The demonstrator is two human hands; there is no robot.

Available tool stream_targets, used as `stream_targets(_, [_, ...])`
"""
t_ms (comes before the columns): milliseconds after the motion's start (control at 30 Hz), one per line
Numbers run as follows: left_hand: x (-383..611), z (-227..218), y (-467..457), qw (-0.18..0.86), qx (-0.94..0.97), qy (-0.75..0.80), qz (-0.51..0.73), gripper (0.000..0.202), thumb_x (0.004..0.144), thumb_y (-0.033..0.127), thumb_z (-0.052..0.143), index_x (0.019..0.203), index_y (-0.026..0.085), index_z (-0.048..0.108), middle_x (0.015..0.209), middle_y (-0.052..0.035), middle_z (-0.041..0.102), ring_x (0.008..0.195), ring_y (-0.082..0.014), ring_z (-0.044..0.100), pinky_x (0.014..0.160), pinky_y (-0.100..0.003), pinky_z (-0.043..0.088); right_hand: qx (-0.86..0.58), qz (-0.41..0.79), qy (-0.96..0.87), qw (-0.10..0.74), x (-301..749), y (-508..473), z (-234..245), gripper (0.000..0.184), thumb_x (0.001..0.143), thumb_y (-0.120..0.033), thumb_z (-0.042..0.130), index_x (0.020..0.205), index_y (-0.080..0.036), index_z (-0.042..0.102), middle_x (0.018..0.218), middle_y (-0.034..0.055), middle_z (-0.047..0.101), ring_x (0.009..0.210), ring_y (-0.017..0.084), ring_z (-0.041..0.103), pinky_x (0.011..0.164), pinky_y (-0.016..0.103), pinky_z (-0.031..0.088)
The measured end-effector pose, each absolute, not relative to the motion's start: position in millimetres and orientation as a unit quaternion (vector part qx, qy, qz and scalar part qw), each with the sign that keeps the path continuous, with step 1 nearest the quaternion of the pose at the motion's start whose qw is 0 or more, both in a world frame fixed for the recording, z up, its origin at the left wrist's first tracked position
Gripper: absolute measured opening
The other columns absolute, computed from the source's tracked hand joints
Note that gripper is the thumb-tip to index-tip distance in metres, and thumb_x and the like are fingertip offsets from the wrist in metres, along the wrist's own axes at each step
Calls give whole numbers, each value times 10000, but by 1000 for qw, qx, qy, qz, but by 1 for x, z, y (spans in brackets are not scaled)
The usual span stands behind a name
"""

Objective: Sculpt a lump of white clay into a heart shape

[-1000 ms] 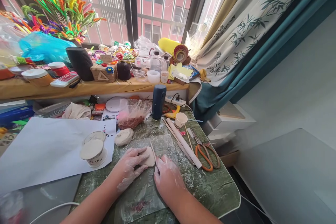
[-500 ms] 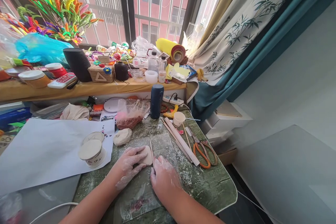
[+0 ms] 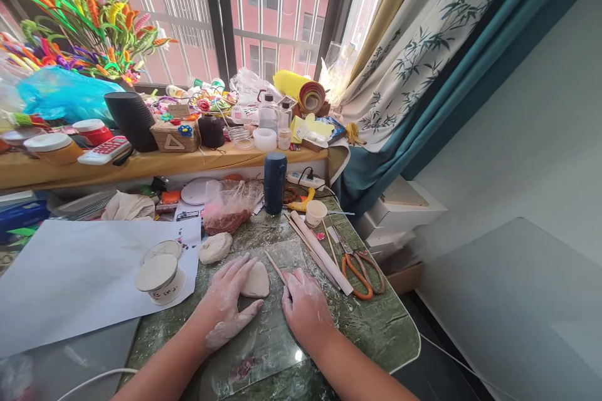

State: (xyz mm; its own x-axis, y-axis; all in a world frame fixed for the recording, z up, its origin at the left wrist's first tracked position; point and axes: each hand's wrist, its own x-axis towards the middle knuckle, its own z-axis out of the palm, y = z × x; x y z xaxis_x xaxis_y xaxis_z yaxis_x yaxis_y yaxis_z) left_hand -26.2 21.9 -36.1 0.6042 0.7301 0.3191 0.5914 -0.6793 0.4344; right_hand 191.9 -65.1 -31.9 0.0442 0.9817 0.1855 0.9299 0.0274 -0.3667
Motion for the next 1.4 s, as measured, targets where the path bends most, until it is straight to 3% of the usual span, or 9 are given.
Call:
stream_targets(167, [-23,-43,29,129,895,371,210,714,851,414,735,1491,212,492,1365,-150,667,1257,-371,615,1048,-541,506,-697,86,-686,189,192,-65,-23,373,983,-116,511,1312,-218,652,1082,70,692,1050,230,642,968,330,460])
stream_targets(367, [-16,-35,34,129,887,397,199,667,820,368,756,1424,185,540,1319,-161,666,1226,-375,614,1041,-575,495,-697,130,-670,220,196,-64,-18,349,1007,-145,500,1304,-228,663,1093,72,699,1056,229,639,962,326,455])
stream_targets(767, [1,-14,42,309,820,424,228,723,653,239,856,1324,217,587,1287,-119,639,1157,-302,644,1025,-530,530,-698,173,-641,271,202,-62,-11,320,1003,-164,507,1240,-235,710,1114,75,715,1069,223,649,958,312,468])
stream_targets(867, [3,-12,43,389,776,452,208,746,647,193,844,1341,216,573,1171,-80,664,1023,-236,670,939,-443,574,-694,183,-639,278,204,-62,-8,310,1001,-161,510,1225,-234,711,1098,70,720,1073,223,652,957,309,469])
stream_targets(1033, [2,4,40,493,737,432,163,500,782,233,761,1252,185,597,938,-21,675,747,-130,642,682,-262,561,-691,195,-632,292,205,-62,-8,308,997,-159,522,1239,-237,695,1090,59,712,1062,218,650,935,297,468])
stream_targets(1100, [2,14,37,472,762,406,177,400,833,236,717,1216,193,609,929,-23,673,761,-137,642,684,-260,551,-691,202,-628,295,205,-62,-10,306,1003,-163,517,1245,-233,691,1090,60,711,1063,214,651,938,294,465])
stream_targets(1233, [7,26,25,239,875,348,237,183,954,245,593,1125,241,659,936,-35,670,869,-186,638,814,-336,549,-689,206,-626,303,206,-62,-11,287,1014,-184,514,1235,-227,692,1101,63,709,1073,213,647,946,289,460])
stream_targets(1300, [8,27,17,163,911,305,225,208,980,233,553,1159,251,656,958,-50,681,904,-204,650,855,-362,550,-687,204,-627,306,207,-63,-12,292,1014,-179,510,1242,-220,688,1099,66,705,1075,215,644,951,290,457])
stream_targets(1400, [7,23,6,158,934,267,175,249,937,277,641,1184,250,637,1010,-67,696,941,-228,664,861,-384,566,-685,196,-632,304,207,-63,-12,320,1019,-174,491,1279,-216,674,1087,68,699,1063,214,644,942,293,457])
